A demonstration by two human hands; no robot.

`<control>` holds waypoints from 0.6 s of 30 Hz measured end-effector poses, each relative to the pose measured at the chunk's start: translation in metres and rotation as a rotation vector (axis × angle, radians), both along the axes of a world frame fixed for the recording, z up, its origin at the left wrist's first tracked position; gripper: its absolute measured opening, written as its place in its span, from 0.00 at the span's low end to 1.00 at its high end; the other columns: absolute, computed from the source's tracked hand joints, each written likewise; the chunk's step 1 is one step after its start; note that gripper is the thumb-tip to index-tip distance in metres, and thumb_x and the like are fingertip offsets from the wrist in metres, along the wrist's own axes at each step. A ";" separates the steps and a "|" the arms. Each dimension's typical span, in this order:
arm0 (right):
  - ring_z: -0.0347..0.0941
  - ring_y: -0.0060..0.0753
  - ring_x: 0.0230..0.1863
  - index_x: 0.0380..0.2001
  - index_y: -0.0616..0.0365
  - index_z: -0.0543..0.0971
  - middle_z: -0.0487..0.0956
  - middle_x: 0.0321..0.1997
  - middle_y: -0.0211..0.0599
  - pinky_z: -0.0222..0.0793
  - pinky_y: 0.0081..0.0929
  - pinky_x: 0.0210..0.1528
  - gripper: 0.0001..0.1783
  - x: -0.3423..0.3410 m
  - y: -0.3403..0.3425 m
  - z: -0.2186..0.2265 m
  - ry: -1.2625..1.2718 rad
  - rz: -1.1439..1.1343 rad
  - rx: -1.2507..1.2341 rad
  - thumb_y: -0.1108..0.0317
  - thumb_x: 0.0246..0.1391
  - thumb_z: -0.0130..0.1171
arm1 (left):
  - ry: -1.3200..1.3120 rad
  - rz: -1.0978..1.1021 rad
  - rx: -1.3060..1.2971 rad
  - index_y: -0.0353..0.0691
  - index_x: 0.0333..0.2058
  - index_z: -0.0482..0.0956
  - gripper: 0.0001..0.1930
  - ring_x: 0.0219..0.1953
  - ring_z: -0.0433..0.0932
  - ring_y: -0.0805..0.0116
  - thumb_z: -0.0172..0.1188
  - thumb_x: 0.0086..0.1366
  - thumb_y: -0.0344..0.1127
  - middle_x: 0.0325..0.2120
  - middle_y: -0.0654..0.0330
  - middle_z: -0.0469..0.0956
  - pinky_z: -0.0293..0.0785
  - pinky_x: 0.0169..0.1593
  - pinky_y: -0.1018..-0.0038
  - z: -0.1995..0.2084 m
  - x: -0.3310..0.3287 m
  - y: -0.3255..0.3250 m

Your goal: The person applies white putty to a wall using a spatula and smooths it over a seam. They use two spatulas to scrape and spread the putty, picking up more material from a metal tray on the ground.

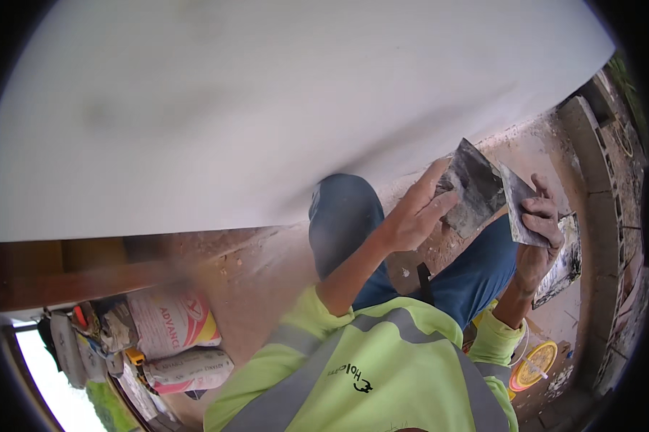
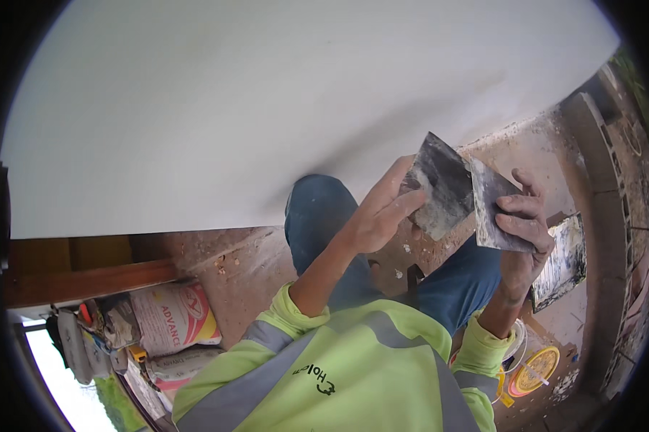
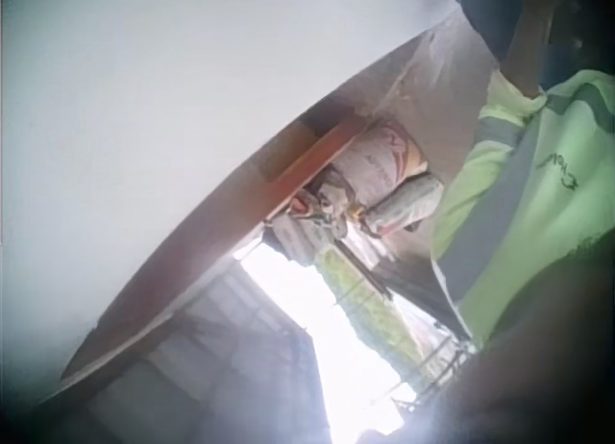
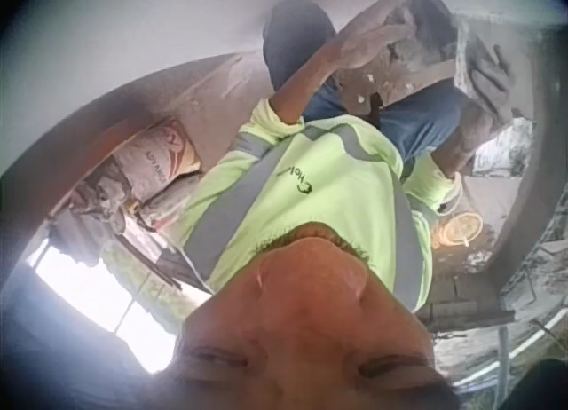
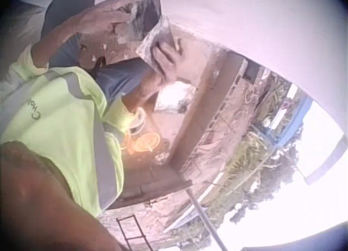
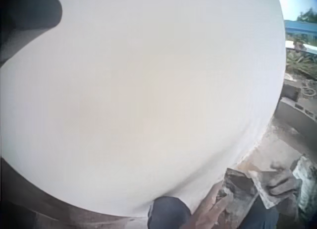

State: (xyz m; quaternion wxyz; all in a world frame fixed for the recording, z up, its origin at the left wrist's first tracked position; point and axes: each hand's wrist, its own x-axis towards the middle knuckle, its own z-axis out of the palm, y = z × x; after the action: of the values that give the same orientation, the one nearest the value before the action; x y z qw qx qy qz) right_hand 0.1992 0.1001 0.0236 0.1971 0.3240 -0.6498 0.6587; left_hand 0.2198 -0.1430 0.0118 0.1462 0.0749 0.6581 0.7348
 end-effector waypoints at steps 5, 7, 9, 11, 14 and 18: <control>0.69 0.45 0.56 0.26 0.50 0.85 0.83 0.36 0.32 0.59 0.53 0.65 0.13 0.010 -0.004 -0.004 0.046 -0.135 0.190 0.55 0.47 0.59 | -0.029 -0.014 0.085 0.36 0.69 0.45 0.32 0.50 0.73 0.67 0.47 0.71 0.35 0.68 0.48 0.51 0.73 0.52 0.74 0.015 0.016 0.005; 0.70 0.45 0.55 0.27 0.50 0.85 0.83 0.36 0.32 0.59 0.53 0.64 0.13 0.008 -0.005 -0.006 0.097 -0.186 0.246 0.56 0.47 0.59 | -0.067 -0.051 0.112 0.36 0.69 0.46 0.32 0.51 0.72 0.68 0.47 0.71 0.35 0.67 0.49 0.54 0.73 0.52 0.73 0.020 0.021 0.005; 0.70 0.43 0.53 0.31 0.52 0.86 0.83 0.38 0.33 0.60 0.52 0.64 0.12 0.004 -0.003 -0.008 0.179 -0.303 0.297 0.60 0.48 0.59 | -0.139 -0.095 0.091 0.35 0.68 0.48 0.31 0.49 0.73 0.69 0.47 0.71 0.36 0.63 0.50 0.61 0.76 0.46 0.73 0.025 0.023 0.008; 0.71 0.43 0.53 0.32 0.53 0.86 0.83 0.38 0.33 0.60 0.51 0.64 0.12 -0.001 0.003 -0.015 0.178 -0.383 0.290 0.62 0.48 0.58 | 0.155 -0.042 -0.007 0.35 0.68 0.50 0.30 0.45 0.74 0.71 0.48 0.71 0.36 0.60 0.52 0.65 0.77 0.41 0.75 0.002 0.022 0.020; 0.71 0.40 0.52 0.35 0.56 0.85 0.83 0.40 0.33 0.61 0.42 0.63 0.11 -0.001 0.004 -0.017 0.166 -0.534 0.368 0.68 0.49 0.57 | 0.272 -0.054 -0.094 0.35 0.67 0.53 0.29 0.40 0.75 0.74 0.48 0.70 0.36 0.53 0.54 0.71 0.76 0.35 0.77 0.013 0.025 0.031; 0.72 0.31 0.52 0.41 0.60 0.83 0.82 0.45 0.35 0.61 0.27 0.61 0.12 -0.019 0.012 -0.077 -0.283 -0.480 0.115 0.75 0.54 0.57 | 0.052 0.033 0.045 0.36 0.64 0.58 0.25 0.32 0.73 0.78 0.48 0.70 0.34 0.41 0.60 0.74 0.73 0.30 0.80 0.045 0.014 0.024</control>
State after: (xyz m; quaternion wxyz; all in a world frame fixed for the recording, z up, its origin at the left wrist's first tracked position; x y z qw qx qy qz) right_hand 0.1801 0.1125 -0.0533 0.2361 0.0765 -0.7653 0.5939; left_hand 0.2335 -0.1192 0.0565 0.1150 0.0865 0.6461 0.7496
